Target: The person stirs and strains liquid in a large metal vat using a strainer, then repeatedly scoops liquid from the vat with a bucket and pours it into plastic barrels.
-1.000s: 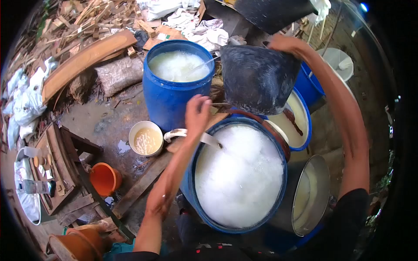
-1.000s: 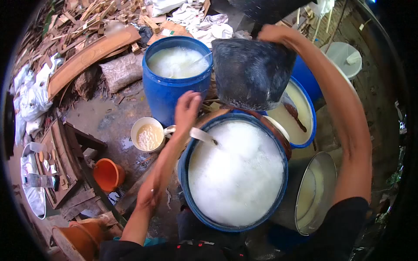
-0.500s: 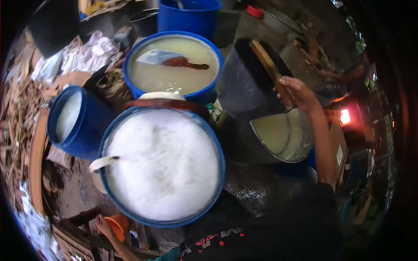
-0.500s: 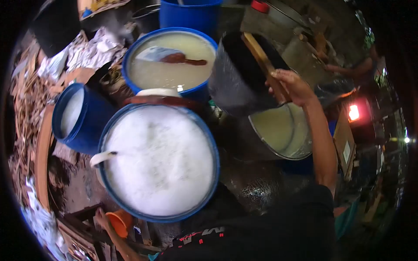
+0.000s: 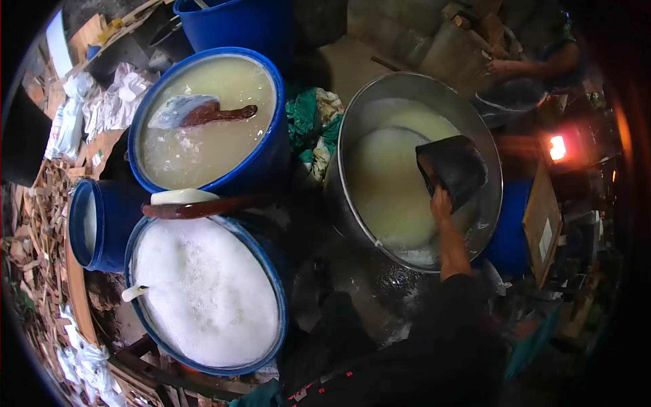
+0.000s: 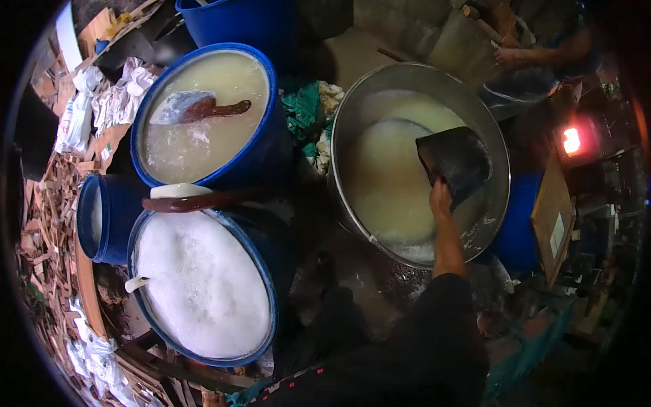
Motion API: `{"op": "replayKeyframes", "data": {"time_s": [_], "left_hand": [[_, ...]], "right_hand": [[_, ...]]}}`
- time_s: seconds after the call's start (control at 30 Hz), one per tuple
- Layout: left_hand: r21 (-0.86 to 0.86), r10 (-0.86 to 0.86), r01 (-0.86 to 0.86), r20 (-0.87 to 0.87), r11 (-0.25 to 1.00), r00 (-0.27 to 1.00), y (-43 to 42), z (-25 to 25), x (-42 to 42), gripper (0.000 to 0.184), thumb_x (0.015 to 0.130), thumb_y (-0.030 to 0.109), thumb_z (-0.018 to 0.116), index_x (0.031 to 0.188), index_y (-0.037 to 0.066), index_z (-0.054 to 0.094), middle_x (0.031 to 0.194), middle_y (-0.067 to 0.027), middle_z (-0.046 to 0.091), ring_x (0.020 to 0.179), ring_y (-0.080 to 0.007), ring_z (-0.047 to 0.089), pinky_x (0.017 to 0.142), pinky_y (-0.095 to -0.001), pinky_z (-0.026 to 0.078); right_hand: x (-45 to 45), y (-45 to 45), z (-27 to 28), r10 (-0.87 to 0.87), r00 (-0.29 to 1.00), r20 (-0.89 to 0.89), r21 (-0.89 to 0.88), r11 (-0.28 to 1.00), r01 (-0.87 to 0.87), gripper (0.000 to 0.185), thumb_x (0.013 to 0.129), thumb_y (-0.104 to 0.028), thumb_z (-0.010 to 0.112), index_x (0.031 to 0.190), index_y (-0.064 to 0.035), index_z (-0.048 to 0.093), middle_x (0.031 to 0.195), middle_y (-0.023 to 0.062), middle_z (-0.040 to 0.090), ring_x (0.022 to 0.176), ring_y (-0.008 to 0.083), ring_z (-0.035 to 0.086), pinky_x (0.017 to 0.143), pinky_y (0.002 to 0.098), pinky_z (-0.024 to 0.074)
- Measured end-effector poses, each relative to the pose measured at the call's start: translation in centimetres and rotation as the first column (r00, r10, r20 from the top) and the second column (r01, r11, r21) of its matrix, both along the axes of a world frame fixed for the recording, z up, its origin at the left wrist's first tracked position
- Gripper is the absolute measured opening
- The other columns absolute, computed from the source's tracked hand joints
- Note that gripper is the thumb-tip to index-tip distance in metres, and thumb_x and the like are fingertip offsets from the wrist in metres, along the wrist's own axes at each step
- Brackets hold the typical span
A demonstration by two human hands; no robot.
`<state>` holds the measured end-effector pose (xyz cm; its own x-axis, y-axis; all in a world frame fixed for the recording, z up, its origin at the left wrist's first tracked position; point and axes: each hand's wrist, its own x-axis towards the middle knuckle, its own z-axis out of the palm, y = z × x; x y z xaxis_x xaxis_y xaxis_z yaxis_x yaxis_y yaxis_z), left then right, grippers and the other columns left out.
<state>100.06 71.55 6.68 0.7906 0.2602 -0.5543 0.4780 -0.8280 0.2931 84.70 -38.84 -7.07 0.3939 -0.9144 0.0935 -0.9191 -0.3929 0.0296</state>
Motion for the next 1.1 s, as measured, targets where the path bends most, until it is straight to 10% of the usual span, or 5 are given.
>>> {"op": "replayKeyframes", "data": {"time_s": [0.33,0.47,0.67,0.7,1.1], "left_hand": [[0.038,0.020,-0.020,0.011,0.999,1.000,-6.7,6.5,-0.8,0.037,0.100,0.025,0.053,0.117,-0.006,0.065,0.109,-0.0258,0.068,0.099,-0.0383,0.065,0.088,-0.0428,0.049],[0.048,-0.027,0.022,0.108,0.999,0.994,-5.6,7.9,-1.1,0.037,0.101,0.024,0.053,0.118,-0.006,0.064,0.110,-0.0263,0.067,0.099,-0.0383,0.064,0.088,-0.0426,0.049],[-0.090,-0.185,0.244,0.419,0.966,0.889,-16.2,16.7,5.8,0.036,0.101,0.023,0.052,0.118,-0.007,0.063,0.110,-0.0271,0.067,0.100,-0.0382,0.063,0.089,-0.0421,0.048],[0.232,-0.200,0.132,0.297,0.964,0.934,-7.7,10.6,6.8,0.032,0.100,0.019,0.054,0.117,-0.006,0.064,0.111,-0.0251,0.067,0.102,-0.0387,0.063,0.091,-0.0422,0.048],[-0.480,-0.168,0.644,0.710,0.595,0.684,-37.9,16.8,22.8,0.030,0.092,0.014,0.070,0.122,0.011,0.065,0.122,-0.0077,0.066,0.106,-0.0229,0.065,0.087,-0.0357,0.053]], "right_hand": [[5.1,10.4,-14.2,-0.032,0.993,0.116,0.454,0.891,-0.025,0.044,0.094,-0.013,0.054,0.138,-0.0068,0.048,0.129,0.0212,0.061,0.114,0.0428,0.060,0.094,0.0477,0.0519],[8.2,10.2,-5.7,0.056,0.993,0.100,0.431,0.897,-0.094,0.046,0.091,-0.017,0.064,0.134,-0.0051,0.054,0.119,0.0205,0.066,0.111,0.0399,0.063,0.093,0.0453,0.0513],[9.2,7.6,9.0,-0.446,0.832,0.330,0.904,0.403,-0.143,0.029,0.090,-0.025,0.068,0.076,-0.0003,0.062,0.066,0.0092,0.061,0.053,0.0184,0.058,0.051,0.0347,0.0458],[9.5,7.9,9.6,-0.642,0.712,0.286,0.941,0.330,-0.080,0.028,0.089,-0.021,0.066,0.071,-0.0008,0.059,0.063,0.0093,0.059,0.050,0.0207,0.057,0.047,0.0370,0.0448],[7.2,18.2,27.7,-0.462,0.644,0.610,0.767,0.550,-0.331,0.015,0.093,-0.017,0.063,0.098,-0.0025,0.062,0.073,0.0067,0.062,0.057,0.0164,0.061,0.049,0.0327,0.0509]]}}
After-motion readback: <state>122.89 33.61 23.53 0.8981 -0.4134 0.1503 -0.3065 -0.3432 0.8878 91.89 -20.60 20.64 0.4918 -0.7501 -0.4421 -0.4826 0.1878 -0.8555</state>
